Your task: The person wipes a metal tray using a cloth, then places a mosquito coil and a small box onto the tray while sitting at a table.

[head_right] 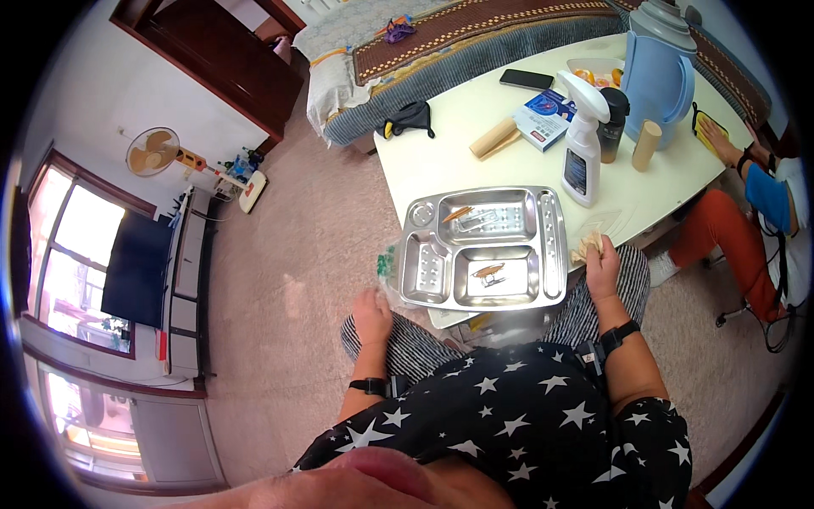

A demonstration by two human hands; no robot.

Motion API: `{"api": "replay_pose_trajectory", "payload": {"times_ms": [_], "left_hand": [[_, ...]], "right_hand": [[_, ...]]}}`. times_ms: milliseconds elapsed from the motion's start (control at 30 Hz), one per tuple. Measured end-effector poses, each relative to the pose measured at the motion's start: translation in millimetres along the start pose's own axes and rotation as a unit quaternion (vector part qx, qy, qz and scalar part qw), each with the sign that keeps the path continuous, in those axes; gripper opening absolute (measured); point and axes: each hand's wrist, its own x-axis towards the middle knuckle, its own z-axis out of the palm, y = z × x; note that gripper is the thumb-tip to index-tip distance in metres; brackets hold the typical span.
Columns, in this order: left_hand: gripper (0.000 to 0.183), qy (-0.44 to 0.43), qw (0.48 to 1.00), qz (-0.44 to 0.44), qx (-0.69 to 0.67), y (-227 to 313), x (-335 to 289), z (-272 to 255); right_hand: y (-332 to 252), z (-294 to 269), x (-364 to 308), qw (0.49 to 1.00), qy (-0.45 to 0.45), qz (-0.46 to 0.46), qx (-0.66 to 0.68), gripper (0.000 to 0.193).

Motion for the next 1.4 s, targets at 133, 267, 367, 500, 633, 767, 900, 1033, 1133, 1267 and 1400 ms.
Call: {"api": "replay_pose_trajectory", "payload": {"times_ms": [133, 267, 367, 500, 633, 767, 900, 1033, 1133, 1267, 1400], "left_hand": [[0.027, -0.261, 0.955, 0.008, 0.141, 28, 5, -9], [0.027, -0.252, 0.959, 0.011, 0.127, 28, 3, -9], [0.026, -0.259, 0.957, 0.014, 0.130, 32, 3, -12], [0.025, -0.255, 0.958, 0.023, 0.130, 30, 1, -13], [0.025, -0.245, 0.960, 0.031, 0.134, 27, -5, -14], [0.024, -0.230, 0.964, 0.040, 0.129, 27, -7, -15], [0.024, -0.223, 0.965, 0.047, 0.127, 27, -9, -14], [0.026, -0.247, 0.959, 0.042, 0.136, 30, -6, -16], [0.026, -0.246, 0.959, 0.044, 0.134, 30, -6, -15], [0.025, -0.246, 0.959, 0.046, 0.131, 30, -6, -14], [0.023, -0.239, 0.960, 0.055, 0.133, 29, -8, -13]], "right_hand": [[4, -2, 1, 1.000, 0.009, -0.014, -0.007, 0.015], [1, -6, 2, 0.999, -0.025, -0.008, -0.028, 0.015], [17, -12, 4, 0.998, -0.044, 0.012, -0.035, 0.020], [14, -7, 2, 0.999, -0.017, -0.009, -0.027, 0.014], [2, -2, 0, 1.000, -0.005, -0.024, -0.016, 0.013], [4, -4, 0, 0.999, -0.011, -0.017, -0.026, 0.013], [-1, -2, -1, 1.000, -0.013, -0.013, -0.023, 0.014], [4, -3, 0, 1.000, -0.016, -0.006, -0.003, 0.015], [4, -3, 0, 1.000, -0.016, -0.004, -0.013, 0.014], [5, -4, 1, 1.000, -0.015, -0.013, -0.018, 0.014], [4, -2, 0, 0.999, -0.010, -0.027, -0.025, 0.014]]}}
